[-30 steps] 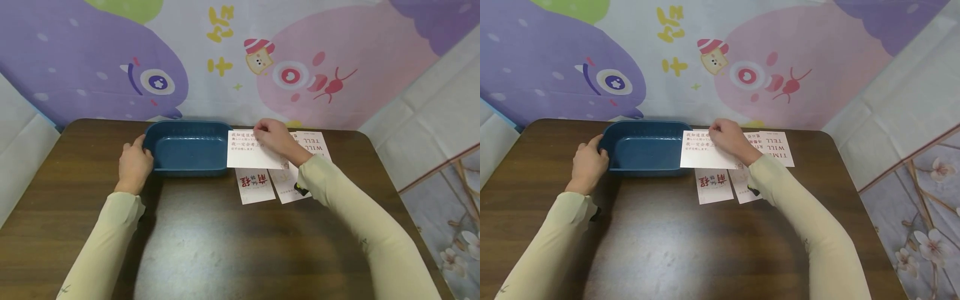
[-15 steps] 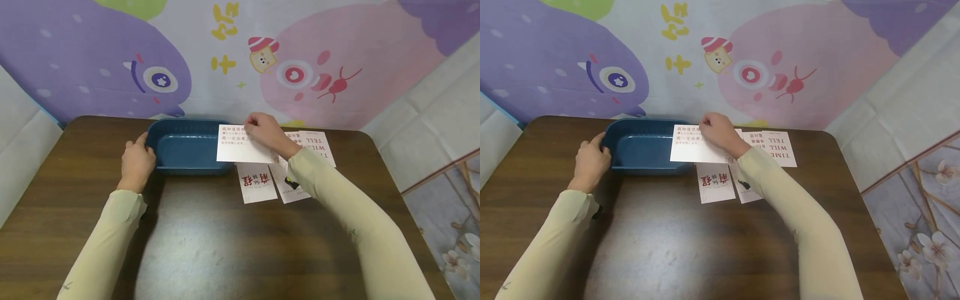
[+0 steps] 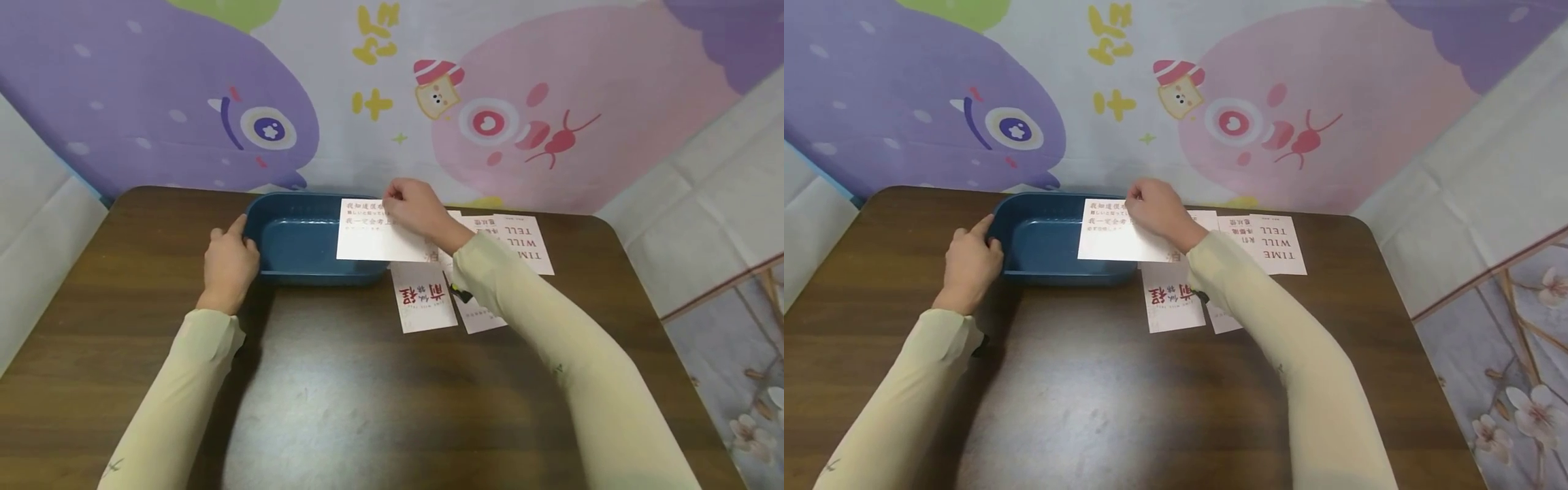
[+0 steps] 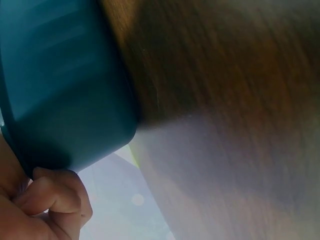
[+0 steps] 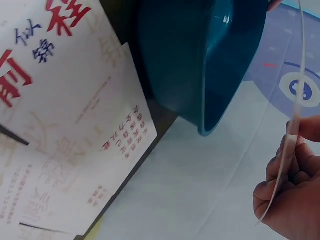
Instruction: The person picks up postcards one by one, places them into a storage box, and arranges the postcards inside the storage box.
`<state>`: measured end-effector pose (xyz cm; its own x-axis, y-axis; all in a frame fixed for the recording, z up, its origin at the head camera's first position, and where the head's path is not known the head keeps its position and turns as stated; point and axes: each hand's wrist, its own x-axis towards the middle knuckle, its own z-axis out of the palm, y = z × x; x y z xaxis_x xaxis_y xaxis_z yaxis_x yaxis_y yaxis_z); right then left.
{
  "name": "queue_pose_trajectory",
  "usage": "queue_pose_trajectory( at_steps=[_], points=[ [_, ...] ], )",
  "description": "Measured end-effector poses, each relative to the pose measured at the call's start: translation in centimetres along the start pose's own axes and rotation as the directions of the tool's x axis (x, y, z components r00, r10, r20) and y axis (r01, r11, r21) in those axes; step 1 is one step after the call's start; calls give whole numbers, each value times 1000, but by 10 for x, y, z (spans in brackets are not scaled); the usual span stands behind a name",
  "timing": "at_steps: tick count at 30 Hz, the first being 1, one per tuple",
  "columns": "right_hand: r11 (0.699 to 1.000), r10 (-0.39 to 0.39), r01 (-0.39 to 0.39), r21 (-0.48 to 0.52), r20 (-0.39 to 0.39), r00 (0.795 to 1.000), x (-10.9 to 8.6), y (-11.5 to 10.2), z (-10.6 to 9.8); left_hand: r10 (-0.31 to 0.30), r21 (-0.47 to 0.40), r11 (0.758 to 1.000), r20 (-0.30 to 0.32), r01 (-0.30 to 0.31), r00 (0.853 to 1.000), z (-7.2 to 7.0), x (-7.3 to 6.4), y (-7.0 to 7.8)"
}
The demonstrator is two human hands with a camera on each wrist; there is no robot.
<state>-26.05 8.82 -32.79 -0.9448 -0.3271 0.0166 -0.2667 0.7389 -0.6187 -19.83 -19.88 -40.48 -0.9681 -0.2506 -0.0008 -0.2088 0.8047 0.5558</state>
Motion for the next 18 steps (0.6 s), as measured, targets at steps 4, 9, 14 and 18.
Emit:
queue_pose_trajectory(
  at_steps=[4, 9, 14, 18],
  points=[
    [1000, -10, 10, 18, 12, 1000, 6, -3, 6, 2, -2, 1000, -2, -2, 1000, 0, 1, 0],
    [1000, -14, 13, 23, 37, 999, 13, -7, 15, -2, -1, 1000, -3, 2, 1000, 0, 0, 0],
    [999, -21, 19, 33, 50, 999, 17, -11, 22, -4, 7, 1000, -7, 4, 1000, 0, 0, 1],
    [999, -24, 21, 45, 53, 998, 21, -14, 29, -7, 8, 1000, -9, 7, 1000, -1, -1, 0]
  ],
)
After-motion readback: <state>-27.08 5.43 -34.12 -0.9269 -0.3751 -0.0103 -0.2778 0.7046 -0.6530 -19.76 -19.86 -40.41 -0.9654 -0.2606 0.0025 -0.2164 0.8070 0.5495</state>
